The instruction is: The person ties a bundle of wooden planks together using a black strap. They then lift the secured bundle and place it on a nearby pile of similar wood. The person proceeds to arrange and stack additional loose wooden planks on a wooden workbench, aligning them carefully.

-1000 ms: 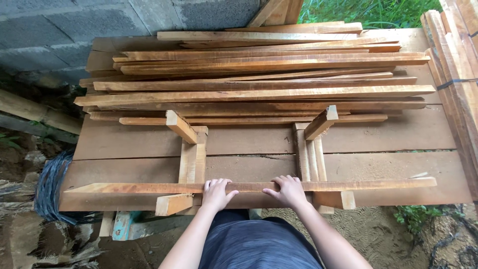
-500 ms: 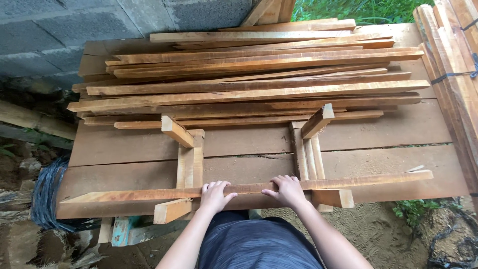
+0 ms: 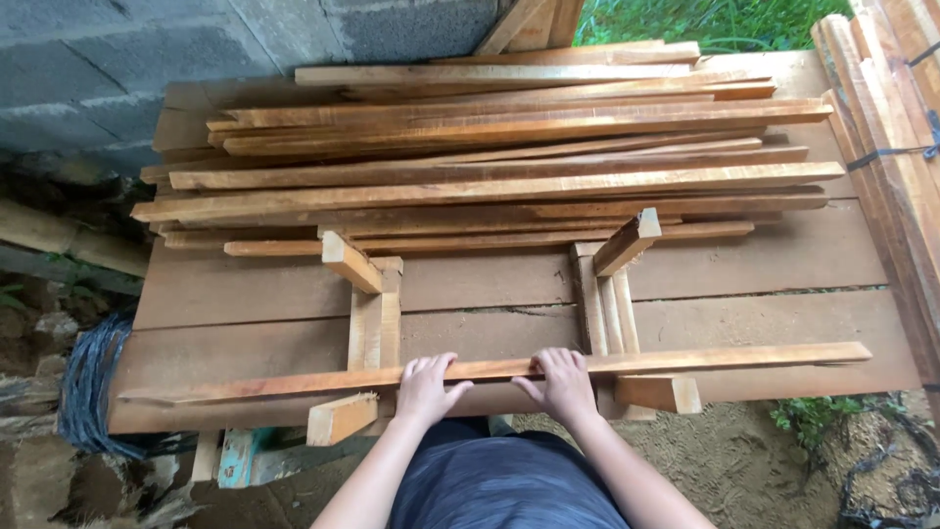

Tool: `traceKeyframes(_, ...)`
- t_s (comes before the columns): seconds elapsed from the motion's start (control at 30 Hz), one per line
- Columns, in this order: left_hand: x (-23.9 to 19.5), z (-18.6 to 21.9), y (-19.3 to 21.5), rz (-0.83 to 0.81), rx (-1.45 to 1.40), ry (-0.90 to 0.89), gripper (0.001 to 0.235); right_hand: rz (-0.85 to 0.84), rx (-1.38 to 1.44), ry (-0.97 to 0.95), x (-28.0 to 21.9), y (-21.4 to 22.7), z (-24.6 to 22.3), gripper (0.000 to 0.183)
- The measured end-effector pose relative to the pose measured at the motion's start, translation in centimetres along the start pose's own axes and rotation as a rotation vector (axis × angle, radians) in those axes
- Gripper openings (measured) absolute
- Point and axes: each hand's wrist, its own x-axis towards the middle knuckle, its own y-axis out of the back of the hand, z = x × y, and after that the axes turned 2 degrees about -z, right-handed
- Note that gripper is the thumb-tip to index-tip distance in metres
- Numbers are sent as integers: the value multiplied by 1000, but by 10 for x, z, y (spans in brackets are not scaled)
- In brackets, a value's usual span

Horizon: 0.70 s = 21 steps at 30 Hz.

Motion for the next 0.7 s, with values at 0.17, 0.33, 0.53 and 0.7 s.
traceKeyframes(0.17, 6, -16, -17, 181, -61, -92, 41, 209, 8, 44, 1, -1, -3, 52)
traceKeyframes(0.33, 8, -8, -1, 76, -88, 1, 35, 12, 31, -63, 10, 2, 1, 59)
traceKeyframes(0.53, 16, -6, -2, 23, -81, 71, 29, -164, 50, -115, 19, 7, 3, 65)
traceKeyframes(0.7, 32, 11, 16, -120, 17, 166, 26, -329, 81, -220, 34, 23, 0, 65)
